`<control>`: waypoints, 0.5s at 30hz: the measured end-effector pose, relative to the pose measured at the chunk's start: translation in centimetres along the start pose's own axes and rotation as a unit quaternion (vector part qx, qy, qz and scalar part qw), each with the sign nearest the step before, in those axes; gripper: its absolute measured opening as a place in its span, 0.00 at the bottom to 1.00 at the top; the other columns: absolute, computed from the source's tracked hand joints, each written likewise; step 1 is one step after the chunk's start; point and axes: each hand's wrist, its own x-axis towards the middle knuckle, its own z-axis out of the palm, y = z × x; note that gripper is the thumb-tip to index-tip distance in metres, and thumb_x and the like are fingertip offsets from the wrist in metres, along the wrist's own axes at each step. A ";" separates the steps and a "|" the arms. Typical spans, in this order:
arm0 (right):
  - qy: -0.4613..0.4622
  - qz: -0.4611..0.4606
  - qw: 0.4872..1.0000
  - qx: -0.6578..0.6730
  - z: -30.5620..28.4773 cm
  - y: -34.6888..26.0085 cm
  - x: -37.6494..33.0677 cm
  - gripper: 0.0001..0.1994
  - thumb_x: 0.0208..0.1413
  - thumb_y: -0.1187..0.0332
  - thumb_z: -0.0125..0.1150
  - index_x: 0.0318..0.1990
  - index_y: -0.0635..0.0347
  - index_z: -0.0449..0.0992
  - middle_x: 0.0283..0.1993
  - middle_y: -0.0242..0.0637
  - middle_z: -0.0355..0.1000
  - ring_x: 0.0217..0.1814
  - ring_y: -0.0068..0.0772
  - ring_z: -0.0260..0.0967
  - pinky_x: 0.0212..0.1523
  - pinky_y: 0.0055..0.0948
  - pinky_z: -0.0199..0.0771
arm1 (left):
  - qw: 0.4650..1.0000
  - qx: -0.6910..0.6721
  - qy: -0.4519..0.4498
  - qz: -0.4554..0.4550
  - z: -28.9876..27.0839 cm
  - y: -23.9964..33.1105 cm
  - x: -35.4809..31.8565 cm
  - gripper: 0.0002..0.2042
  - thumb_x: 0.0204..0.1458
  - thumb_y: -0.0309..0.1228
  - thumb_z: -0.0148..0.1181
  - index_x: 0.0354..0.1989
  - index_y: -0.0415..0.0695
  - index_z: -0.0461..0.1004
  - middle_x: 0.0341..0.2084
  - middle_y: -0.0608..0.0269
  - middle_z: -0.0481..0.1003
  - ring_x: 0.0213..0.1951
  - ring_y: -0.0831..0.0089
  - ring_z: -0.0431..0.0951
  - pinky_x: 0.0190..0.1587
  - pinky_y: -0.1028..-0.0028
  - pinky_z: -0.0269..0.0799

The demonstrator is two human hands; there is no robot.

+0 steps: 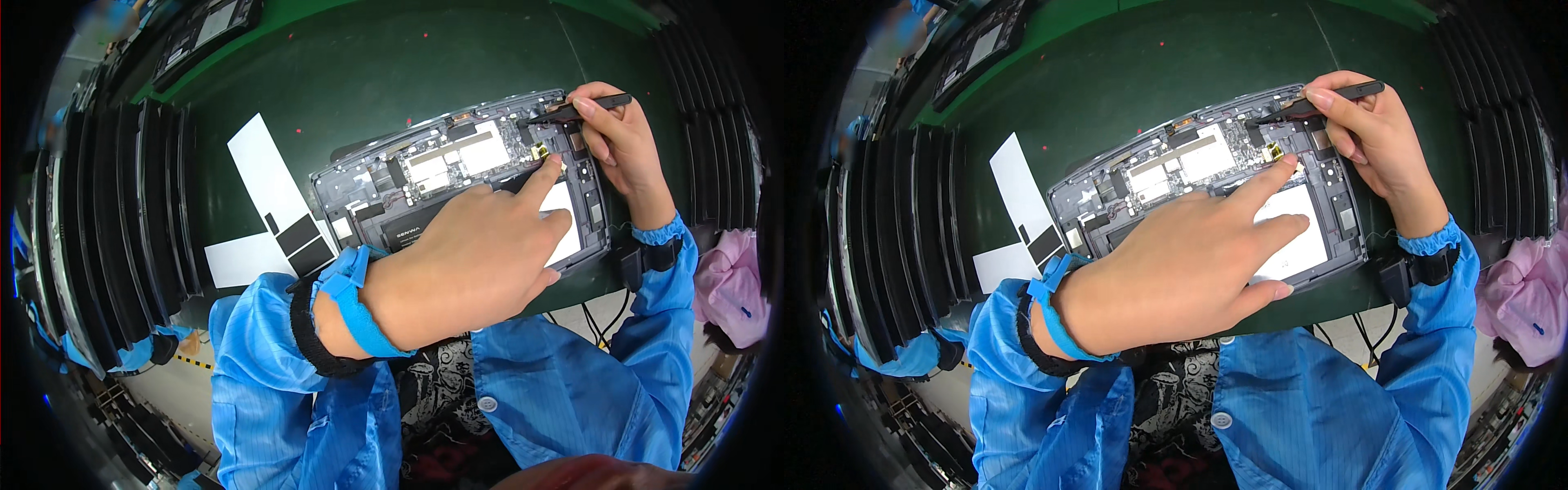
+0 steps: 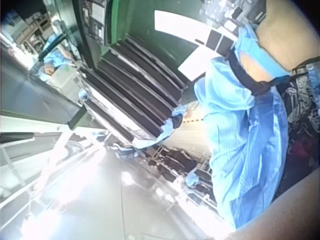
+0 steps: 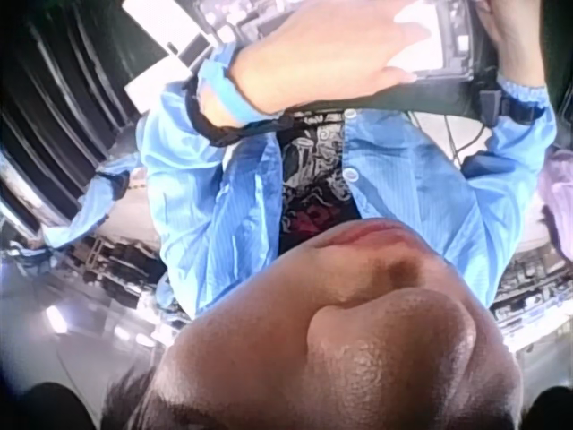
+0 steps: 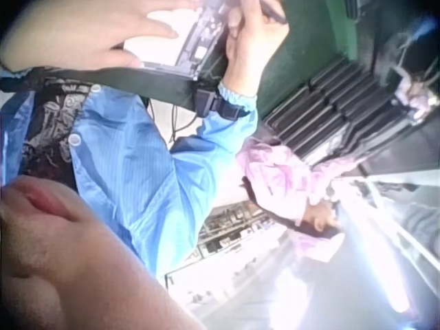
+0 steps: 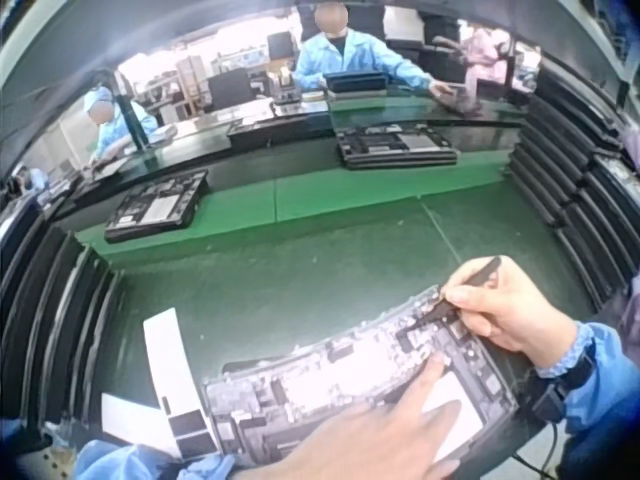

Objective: The recorder applies adhesive strips, uses tweezers for component placement, and connects internal hardware within laptop chassis on an industrial assembly line.

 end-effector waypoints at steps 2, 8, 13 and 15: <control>-0.014 -0.003 1.000 0.002 -0.3 0.1 0.0 0.09 0.59 0.70 0.60 0.41 0.68 0.74 0.18 0.26 0.67 0.14 0.09 0.52 0.16 0.14 0.47 | 1.000 0.004 0.002 0.000 -0.1 0.1 0.0 0.15 0.45 0.32 0.65 0.37 0.35 0.73 0.54 0.27 0.64 0.28 0.57 0.79 0.38 0.64 0.72; -0.023 -0.005 1.000 0.005 -0.3 0.2 -0.4 0.09 0.59 0.70 0.60 0.41 0.68 0.74 0.21 0.28 0.69 0.14 0.09 0.53 0.16 0.14 0.48 | 0.999 0.043 0.017 -0.008 0.5 0.5 -0.1 0.22 0.45 0.33 0.66 0.46 0.32 0.70 0.55 0.24 0.62 0.27 0.52 0.78 0.36 0.63 0.74; -0.024 -0.008 1.000 0.013 -0.2 0.5 -0.1 0.09 0.58 0.70 0.61 0.41 0.68 0.75 0.21 0.28 0.69 0.15 0.09 0.53 0.16 0.14 0.48 | 0.995 0.073 -0.005 -0.073 0.7 0.7 0.4 0.31 0.44 0.34 0.66 0.56 0.29 0.65 0.55 0.17 0.58 0.26 0.51 0.79 0.34 0.65 0.77; -0.001 -0.005 1.000 0.001 -0.1 0.6 -0.3 0.11 0.59 0.70 0.60 0.43 0.69 0.75 0.21 0.28 0.69 0.15 0.09 0.53 0.17 0.13 0.50 | 0.993 0.092 -0.004 -0.078 0.8 0.9 0.7 0.32 0.44 0.34 0.67 0.56 0.29 0.65 0.55 0.16 0.58 0.26 0.52 0.79 0.34 0.66 0.77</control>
